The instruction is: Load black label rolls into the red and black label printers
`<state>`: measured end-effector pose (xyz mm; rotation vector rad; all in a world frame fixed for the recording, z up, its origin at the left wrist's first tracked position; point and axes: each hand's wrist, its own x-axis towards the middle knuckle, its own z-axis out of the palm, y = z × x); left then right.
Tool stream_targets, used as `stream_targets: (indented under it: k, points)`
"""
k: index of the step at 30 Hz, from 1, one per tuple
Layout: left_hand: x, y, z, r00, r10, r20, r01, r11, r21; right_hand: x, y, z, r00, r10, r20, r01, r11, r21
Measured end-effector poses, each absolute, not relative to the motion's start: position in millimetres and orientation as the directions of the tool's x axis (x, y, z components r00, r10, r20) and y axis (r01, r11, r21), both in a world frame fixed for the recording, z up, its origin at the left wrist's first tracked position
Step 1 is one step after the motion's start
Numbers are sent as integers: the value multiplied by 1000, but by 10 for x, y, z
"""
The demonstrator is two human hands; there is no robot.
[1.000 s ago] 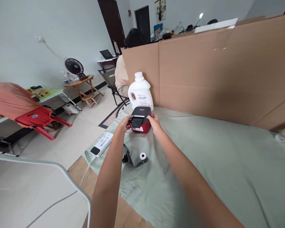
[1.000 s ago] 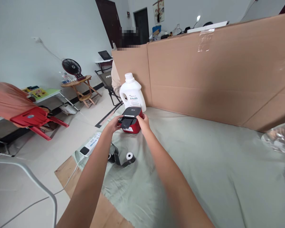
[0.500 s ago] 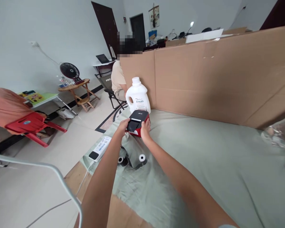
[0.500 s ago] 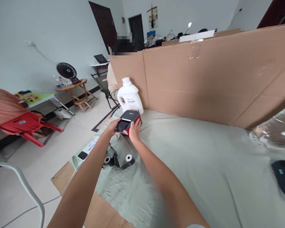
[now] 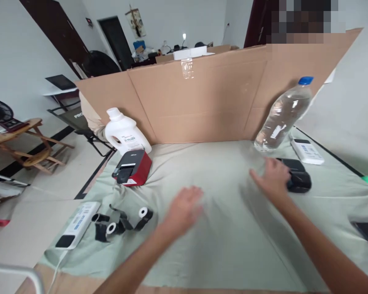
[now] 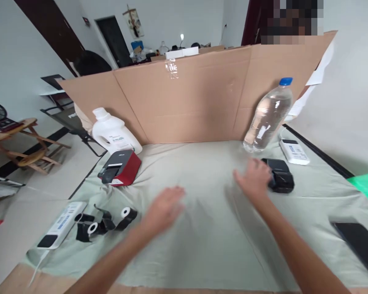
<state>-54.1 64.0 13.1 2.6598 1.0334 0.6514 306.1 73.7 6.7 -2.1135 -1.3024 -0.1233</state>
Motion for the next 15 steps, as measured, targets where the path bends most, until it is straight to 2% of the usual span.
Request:
stream_targets:
  k: [1, 2, 4, 6, 10, 15]
  points:
    - [-285, 437, 7, 797, 564, 217, 486, -812, 324, 3443, 582, 73, 630, 686, 364, 771, -494, -402]
    - [-78, 268, -93, 887, 444, 131, 386, -866, 319, 3754, 469, 81, 709, 640, 296, 703, -613, -361]
    - [170, 49, -208, 947, 320, 36, 290, -895, 338, 4153, 351, 98, 768, 636, 83, 624, -710, -327]
    - [228, -38, -237, 953, 302, 5, 280, -890, 359, 4273, 324, 121, 711, 703, -23, 656, -675, -338]
    - [144, -49, -225, 949, 316, -2, 295, -882, 367, 3842, 336, 215, 617, 782, 84, 749, -551, -368]
    - [122, -84, -229, 944, 324, 56, 281, -885, 371, 2526, 441, 391, 498, 862, 96, 780, -397, -484]
